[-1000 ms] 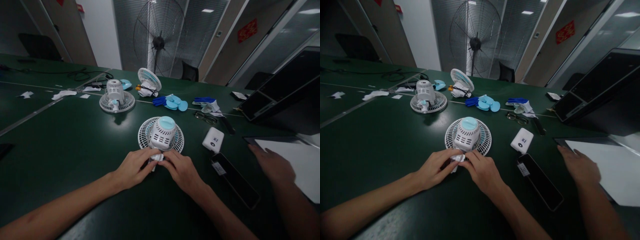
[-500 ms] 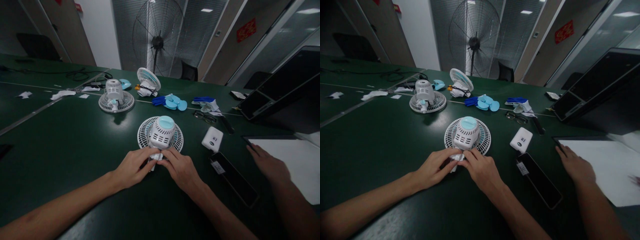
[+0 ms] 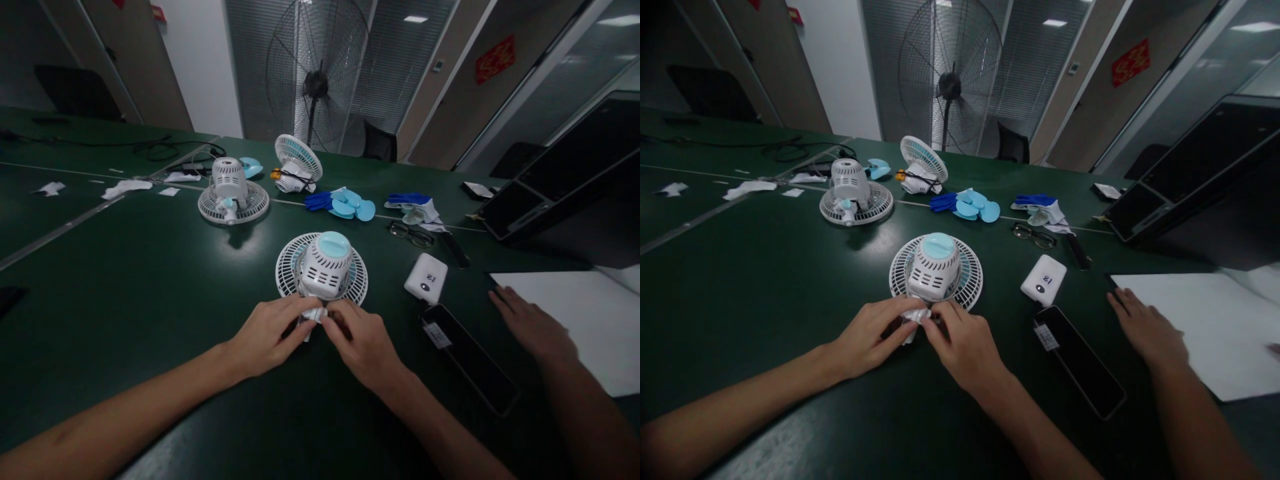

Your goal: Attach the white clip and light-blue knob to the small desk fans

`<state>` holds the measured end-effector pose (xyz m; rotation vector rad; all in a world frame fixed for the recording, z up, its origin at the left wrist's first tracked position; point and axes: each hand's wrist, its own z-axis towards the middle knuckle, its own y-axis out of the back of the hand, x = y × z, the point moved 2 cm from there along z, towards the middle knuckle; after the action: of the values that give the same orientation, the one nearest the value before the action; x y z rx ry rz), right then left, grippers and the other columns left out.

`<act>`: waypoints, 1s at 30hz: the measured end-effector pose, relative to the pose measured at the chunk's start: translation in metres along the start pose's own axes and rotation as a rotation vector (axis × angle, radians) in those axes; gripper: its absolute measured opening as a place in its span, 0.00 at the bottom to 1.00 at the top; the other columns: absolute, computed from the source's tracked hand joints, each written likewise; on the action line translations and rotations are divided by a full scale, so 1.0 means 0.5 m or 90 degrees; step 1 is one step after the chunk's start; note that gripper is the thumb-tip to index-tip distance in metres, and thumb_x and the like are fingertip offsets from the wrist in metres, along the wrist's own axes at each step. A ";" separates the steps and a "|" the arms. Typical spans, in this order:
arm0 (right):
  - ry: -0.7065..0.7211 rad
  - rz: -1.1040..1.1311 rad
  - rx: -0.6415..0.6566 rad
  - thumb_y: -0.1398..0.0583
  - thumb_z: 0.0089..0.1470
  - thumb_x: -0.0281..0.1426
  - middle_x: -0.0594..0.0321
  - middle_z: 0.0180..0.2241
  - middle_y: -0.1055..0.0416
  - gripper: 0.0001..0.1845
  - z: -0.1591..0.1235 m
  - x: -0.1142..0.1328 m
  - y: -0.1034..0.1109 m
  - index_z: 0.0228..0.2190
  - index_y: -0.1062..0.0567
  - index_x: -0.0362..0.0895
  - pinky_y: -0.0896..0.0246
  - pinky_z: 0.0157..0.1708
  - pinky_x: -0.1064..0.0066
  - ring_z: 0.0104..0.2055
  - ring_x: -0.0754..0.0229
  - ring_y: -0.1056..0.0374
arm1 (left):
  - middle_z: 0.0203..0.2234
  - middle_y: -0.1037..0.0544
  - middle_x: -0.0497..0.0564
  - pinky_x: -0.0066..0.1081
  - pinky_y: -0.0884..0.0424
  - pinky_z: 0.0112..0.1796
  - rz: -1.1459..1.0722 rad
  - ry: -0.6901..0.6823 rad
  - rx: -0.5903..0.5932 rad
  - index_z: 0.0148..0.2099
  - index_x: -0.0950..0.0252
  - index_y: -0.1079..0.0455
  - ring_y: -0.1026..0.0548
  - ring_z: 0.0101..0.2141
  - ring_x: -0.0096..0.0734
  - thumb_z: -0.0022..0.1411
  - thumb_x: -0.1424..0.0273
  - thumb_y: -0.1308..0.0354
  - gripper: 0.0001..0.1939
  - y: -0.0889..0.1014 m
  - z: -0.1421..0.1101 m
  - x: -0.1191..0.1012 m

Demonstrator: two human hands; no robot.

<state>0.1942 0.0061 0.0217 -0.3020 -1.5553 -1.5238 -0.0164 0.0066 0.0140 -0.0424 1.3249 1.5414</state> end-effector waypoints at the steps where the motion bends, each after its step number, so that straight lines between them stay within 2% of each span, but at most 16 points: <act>1: 0.057 -0.078 -0.009 0.47 0.71 0.44 0.56 0.37 0.25 0.19 -0.002 0.002 0.007 0.42 0.24 0.43 0.38 0.33 0.68 0.35 0.58 0.29 | 0.46 0.21 0.53 0.35 0.24 0.43 -0.002 0.000 -0.001 0.64 0.59 0.36 0.21 0.41 0.34 0.78 0.64 0.51 0.16 0.000 0.000 0.000; 4: 0.120 -0.172 0.011 0.47 0.73 0.42 0.55 0.41 0.24 0.18 -0.003 0.003 0.013 0.46 0.25 0.43 0.38 0.34 0.67 0.39 0.56 0.29 | 0.46 0.21 0.52 0.34 0.24 0.42 -0.006 -0.003 -0.001 0.64 0.59 0.36 0.21 0.39 0.33 0.78 0.65 0.51 0.16 0.001 0.000 0.000; 7: 0.098 -0.095 0.007 0.50 0.74 0.41 0.55 0.39 0.24 0.20 -0.001 0.007 0.004 0.40 0.24 0.43 0.37 0.37 0.67 0.40 0.57 0.28 | 0.46 0.21 0.52 0.34 0.24 0.41 -0.002 -0.006 0.001 0.63 0.59 0.36 0.21 0.40 0.33 0.78 0.65 0.50 0.15 0.002 0.000 0.000; 8: 0.060 -0.026 0.007 0.50 0.74 0.42 0.57 0.36 0.25 0.21 0.000 0.007 -0.001 0.37 0.24 0.43 0.37 0.35 0.68 0.37 0.58 0.29 | 0.45 0.21 0.52 0.34 0.24 0.41 -0.001 -0.008 0.003 0.63 0.59 0.36 0.21 0.40 0.33 0.78 0.65 0.50 0.15 0.002 0.000 0.000; 10: -0.077 0.177 0.037 0.49 0.73 0.45 0.63 0.26 0.30 0.24 0.001 0.005 -0.014 0.32 0.26 0.43 0.41 0.27 0.72 0.26 0.64 0.33 | 0.44 0.21 0.52 0.34 0.24 0.41 0.001 -0.008 0.011 0.63 0.59 0.36 0.22 0.40 0.34 0.78 0.65 0.50 0.15 0.002 0.000 -0.001; 12: -0.247 0.430 0.105 0.47 0.70 0.51 0.70 0.21 0.37 0.27 0.000 0.002 -0.030 0.30 0.27 0.43 0.53 0.17 0.75 0.16 0.70 0.45 | 0.44 0.21 0.52 0.33 0.24 0.40 0.004 -0.010 0.013 0.64 0.59 0.36 0.22 0.39 0.34 0.78 0.66 0.51 0.16 0.001 0.000 -0.004; 14: -0.366 0.640 0.176 0.43 0.66 0.53 0.73 0.20 0.39 0.26 -0.002 0.002 -0.040 0.31 0.27 0.43 0.65 0.14 0.76 0.13 0.73 0.54 | 0.43 0.21 0.52 0.33 0.24 0.40 0.014 -0.017 0.007 0.64 0.59 0.37 0.21 0.38 0.33 0.78 0.66 0.51 0.16 0.000 0.001 -0.010; 16: -0.411 0.727 0.198 0.40 0.63 0.53 0.74 0.19 0.40 0.25 -0.003 0.000 -0.041 0.30 0.27 0.43 0.69 0.15 0.76 0.13 0.74 0.58 | 0.43 0.21 0.52 0.33 0.23 0.40 0.040 -0.016 0.001 0.63 0.60 0.37 0.21 0.38 0.34 0.77 0.67 0.51 0.16 0.001 0.002 -0.017; 17: -0.408 0.712 0.187 0.40 0.63 0.53 0.74 0.18 0.41 0.26 -0.004 -0.002 -0.039 0.29 0.27 0.43 0.69 0.15 0.75 0.13 0.74 0.58 | 0.43 0.21 0.52 0.34 0.23 0.40 0.061 -0.007 0.002 0.63 0.59 0.37 0.21 0.39 0.35 0.76 0.67 0.49 0.16 0.002 0.002 -0.019; 19: -0.349 0.570 0.116 0.43 0.65 0.53 0.72 0.16 0.42 0.28 -0.006 -0.009 -0.029 0.27 0.26 0.42 0.65 0.15 0.74 0.14 0.71 0.54 | 0.44 0.21 0.52 0.36 0.22 0.39 0.107 0.032 0.001 0.62 0.59 0.36 0.20 0.39 0.37 0.73 0.65 0.45 0.18 0.011 0.002 -0.018; 21: -0.236 0.362 0.012 0.45 0.67 0.51 0.70 0.16 0.43 0.29 -0.010 -0.012 -0.016 0.25 0.24 0.42 0.58 0.18 0.73 0.17 0.69 0.49 | 0.46 0.22 0.53 0.36 0.22 0.38 0.133 0.086 -0.005 0.60 0.58 0.35 0.20 0.39 0.38 0.71 0.64 0.42 0.18 0.030 -0.002 -0.008; 23: -0.120 0.210 -0.086 0.45 0.70 0.46 0.69 0.17 0.41 0.27 -0.017 -0.011 -0.005 0.25 0.23 0.43 0.52 0.22 0.71 0.19 0.67 0.44 | 0.46 0.23 0.53 0.35 0.23 0.36 0.131 0.132 -0.010 0.59 0.56 0.34 0.20 0.37 0.37 0.73 0.65 0.44 0.15 0.059 -0.011 0.006; 26: -0.025 0.128 -0.161 0.47 0.71 0.41 0.68 0.18 0.39 0.26 -0.026 -0.012 0.002 0.25 0.24 0.44 0.49 0.24 0.70 0.21 0.65 0.42 | 0.47 0.23 0.53 0.34 0.22 0.35 0.129 0.176 0.009 0.61 0.55 0.34 0.20 0.36 0.36 0.74 0.66 0.48 0.15 0.112 -0.047 0.024; 30: 0.004 0.098 -0.168 0.46 0.71 0.38 0.68 0.19 0.38 0.23 -0.023 -0.020 0.000 0.25 0.25 0.44 0.48 0.25 0.69 0.21 0.65 0.40 | 0.46 0.20 0.53 0.35 0.21 0.34 0.171 0.270 -0.022 0.60 0.54 0.33 0.18 0.36 0.41 0.73 0.59 0.46 0.16 0.185 -0.148 0.045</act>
<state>0.2045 0.0000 0.0124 -0.5525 -1.2938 -1.6051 -0.1325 -0.0174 0.0362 -0.2317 1.6882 1.8515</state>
